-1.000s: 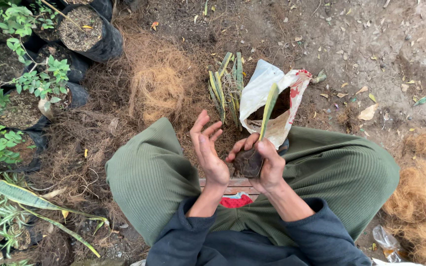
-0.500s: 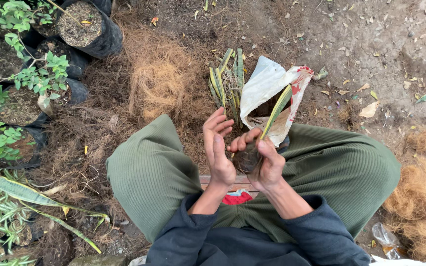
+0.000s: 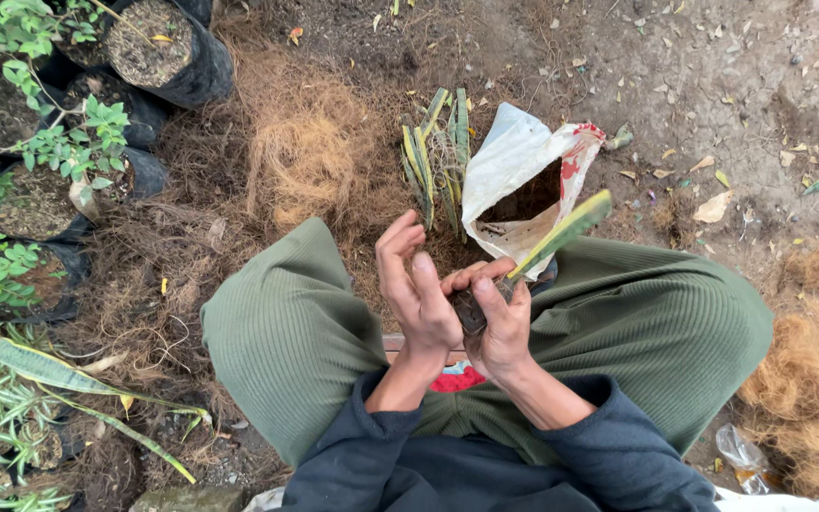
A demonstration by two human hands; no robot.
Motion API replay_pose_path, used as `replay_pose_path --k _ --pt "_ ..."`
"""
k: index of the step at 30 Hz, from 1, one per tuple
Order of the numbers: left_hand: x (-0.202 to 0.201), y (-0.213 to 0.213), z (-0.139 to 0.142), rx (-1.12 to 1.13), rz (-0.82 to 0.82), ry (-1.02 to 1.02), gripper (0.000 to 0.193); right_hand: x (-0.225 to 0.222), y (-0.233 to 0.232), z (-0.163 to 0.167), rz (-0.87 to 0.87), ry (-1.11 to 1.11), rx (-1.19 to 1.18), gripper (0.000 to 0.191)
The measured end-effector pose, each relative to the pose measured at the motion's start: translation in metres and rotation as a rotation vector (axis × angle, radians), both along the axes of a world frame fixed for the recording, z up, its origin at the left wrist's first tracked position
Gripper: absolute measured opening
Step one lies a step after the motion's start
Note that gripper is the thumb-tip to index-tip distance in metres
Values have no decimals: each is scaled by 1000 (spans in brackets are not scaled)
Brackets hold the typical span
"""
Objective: The person sits cross-legged and wraps a small plant cutting with a single leaf in a piece of coconut coir. They repeatedly adjust the coir around the base of the cutting, securing it by hand. The wrapped cutting is held in the hands; the final placement is not shown.
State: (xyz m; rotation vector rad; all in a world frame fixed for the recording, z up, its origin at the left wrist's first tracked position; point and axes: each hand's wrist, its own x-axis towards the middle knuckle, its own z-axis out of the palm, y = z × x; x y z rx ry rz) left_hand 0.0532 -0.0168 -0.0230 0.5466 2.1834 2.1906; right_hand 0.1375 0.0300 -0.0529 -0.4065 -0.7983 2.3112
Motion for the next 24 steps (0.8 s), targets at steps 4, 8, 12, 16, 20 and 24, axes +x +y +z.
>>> replay_pose_path --k 4,8,12,16,20,24 --pt "-10 2 0 -10 -26 -155 44 -4 2 9 12 -109 -96 27" --pt "-15 -2 -2 113 -107 -294 50 -3 10 18 89 -177 157 41" --pt "-6 -5 1 65 -114 -141 53 2 10 22 103 -24 134 26" --pt "-4 -4 5 84 -82 -88 54 0 4 17 51 125 79 24" --pt "1 -5 5 69 -93 -39 55 2 2 10 -3 122 77 30" --pt "4 -4 0 19 -126 -17 55 4 12 11 62 47 0 31"
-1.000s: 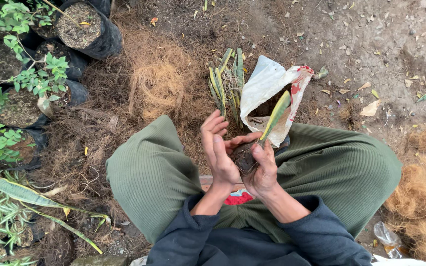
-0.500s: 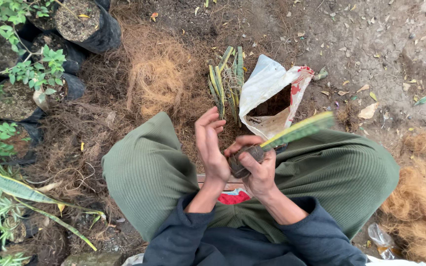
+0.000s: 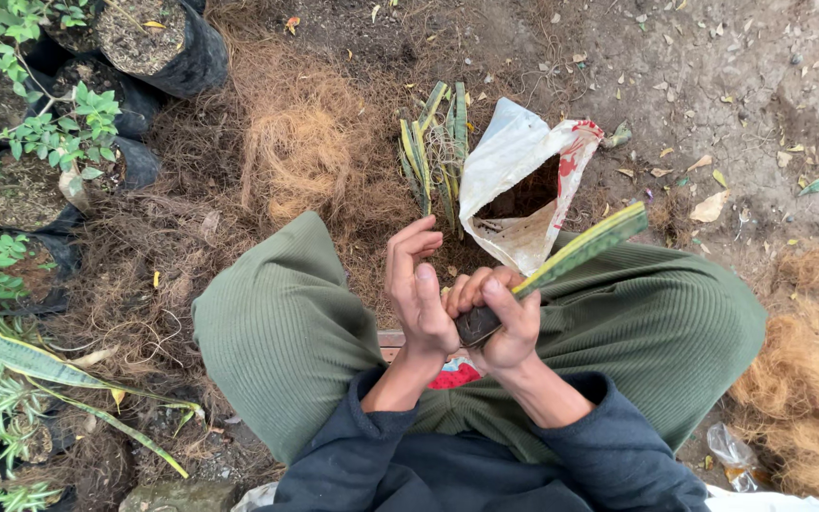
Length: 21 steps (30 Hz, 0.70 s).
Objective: The person sits cross-legged and wraps a small plant cutting with a single leaf in a piece of coconut coir. They repeatedly adjust the coir around the base of the cutting, securing it by hand. The wrapped cutting is held in the hands; the final placement is not shown.
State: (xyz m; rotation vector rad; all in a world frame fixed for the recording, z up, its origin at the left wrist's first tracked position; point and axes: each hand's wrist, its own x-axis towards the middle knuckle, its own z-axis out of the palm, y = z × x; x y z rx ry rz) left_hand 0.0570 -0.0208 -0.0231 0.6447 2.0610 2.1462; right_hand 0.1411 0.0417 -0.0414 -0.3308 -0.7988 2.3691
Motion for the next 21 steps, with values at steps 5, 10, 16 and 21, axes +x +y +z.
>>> replay_pose_path --k 5,10,16,21 --pt "-8 4 -9 47 -51 -198 54 -6 14 12 23 -242 -300 32" --pt "-8 -2 -6 142 -100 -290 52 -9 18 18 112 -138 -172 28" --pt "-1 -1 7 103 -129 -110 47 0 20 7 167 -109 -252 22" --pt "8 -1 10 -118 -36 238 41 4 15 -6 81 -170 -108 16"
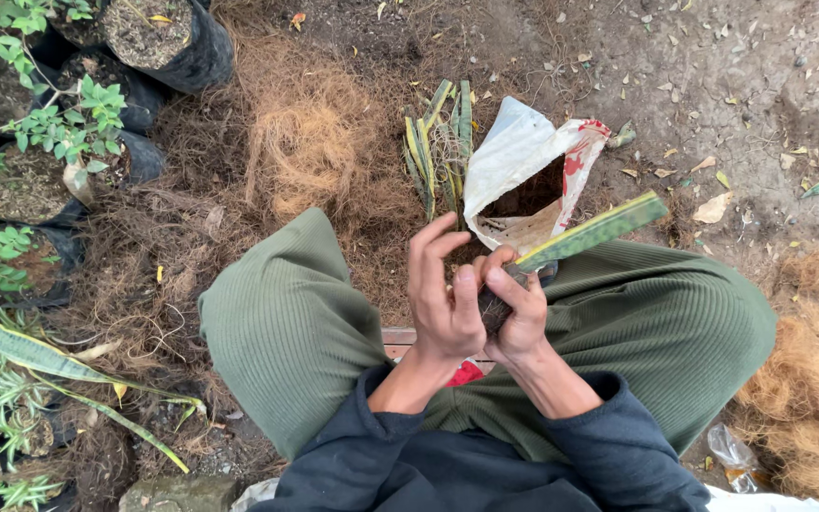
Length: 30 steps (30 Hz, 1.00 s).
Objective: The person sits cross-legged and wraps a small plant cutting with a single leaf in a piece of coconut coir. They repeatedly adjust the coir around the base of the cutting, securing it by hand. The wrapped cutting is held in the hands; the final placement is not shown.
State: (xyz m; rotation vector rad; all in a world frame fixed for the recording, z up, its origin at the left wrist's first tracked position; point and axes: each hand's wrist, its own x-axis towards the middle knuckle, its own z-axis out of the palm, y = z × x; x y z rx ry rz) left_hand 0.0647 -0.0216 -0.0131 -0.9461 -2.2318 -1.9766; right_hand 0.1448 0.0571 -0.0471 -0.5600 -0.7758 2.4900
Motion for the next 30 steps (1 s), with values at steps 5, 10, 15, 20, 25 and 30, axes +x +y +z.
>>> replay_pose_path --k 5,10,15,20,25,30 --pt "-2 4 -14 50 -90 -196 49 -1 -4 12 -69 -43 144 18" --pt "-17 3 -26 301 -67 -689 54 -9 -10 30 2 -139 198 35" --pt "-13 -5 -23 260 -110 -510 53 -2 -21 24 -31 135 265 24" --pt "-9 -7 -22 158 19 -346 51 4 -26 10 -40 271 144 22" --pt "-13 -2 -34 159 84 -446 49 -3 -28 17 -102 7 208 18" --pt "-30 -6 -45 333 71 -891 46 -19 -13 36 43 -234 -218 22"
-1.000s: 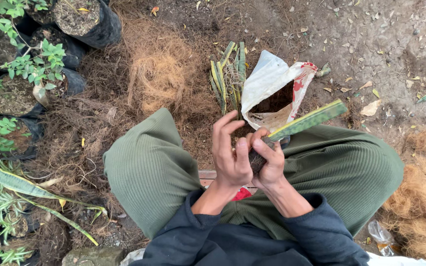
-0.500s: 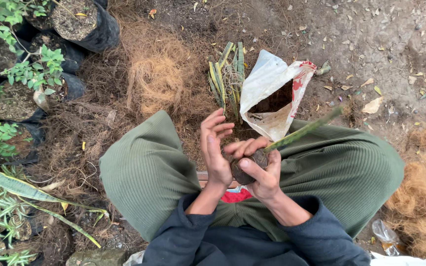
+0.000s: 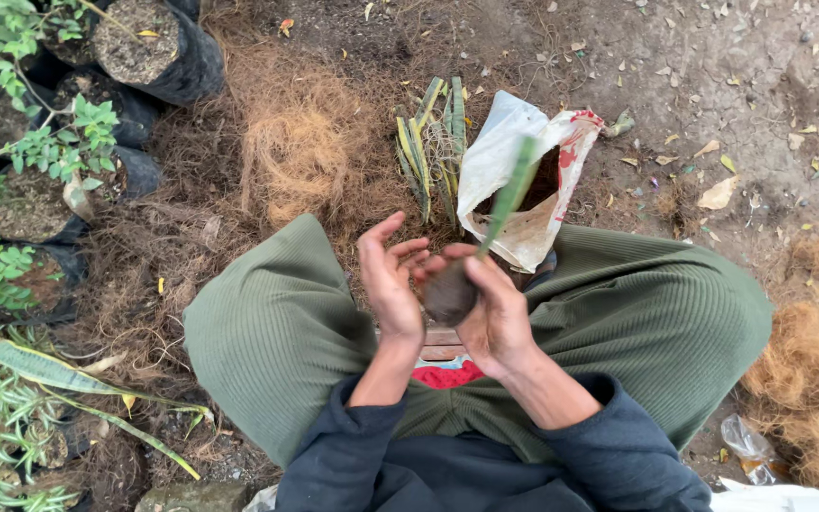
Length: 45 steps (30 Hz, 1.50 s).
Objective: The person sits cross-legged and wraps a small plant cutting with a single leaf in a piece of coconut coir. They repeatedly adjust the coir around the base of the cutting, securing it by hand. The wrapped cutting is held in the hands; the final placement is not shown.
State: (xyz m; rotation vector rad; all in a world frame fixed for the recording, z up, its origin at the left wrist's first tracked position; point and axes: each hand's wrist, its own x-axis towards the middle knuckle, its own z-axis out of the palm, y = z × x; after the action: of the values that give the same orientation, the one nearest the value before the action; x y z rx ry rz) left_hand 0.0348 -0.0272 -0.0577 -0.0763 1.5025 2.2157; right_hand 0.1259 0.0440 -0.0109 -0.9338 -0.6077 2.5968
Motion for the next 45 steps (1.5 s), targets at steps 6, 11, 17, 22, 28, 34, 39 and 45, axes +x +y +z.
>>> replay_pose_path --k 6,11,17,22,28,34,39,45 --pt "1 -10 5 125 -46 31 41 -1 0 3 84 9 6 23" --pt "9 -13 13 115 -170 143 38 8 1 -15 104 93 -138 33" --pt "10 -10 16 131 -198 163 35 19 -2 -30 185 212 163 32" --pt "13 -10 18 85 -193 214 35 8 13 -15 41 56 6 32" --pt "21 -7 20 176 -261 170 54 6 6 0 63 174 238 53" --pt "27 -7 24 144 -250 286 71 18 -8 -15 -6 325 400 44" --pt "28 -9 27 167 -301 269 77 20 -13 -22 -34 238 536 39" --pt "31 -8 25 112 -335 397 77 23 -10 -18 -12 81 763 29"
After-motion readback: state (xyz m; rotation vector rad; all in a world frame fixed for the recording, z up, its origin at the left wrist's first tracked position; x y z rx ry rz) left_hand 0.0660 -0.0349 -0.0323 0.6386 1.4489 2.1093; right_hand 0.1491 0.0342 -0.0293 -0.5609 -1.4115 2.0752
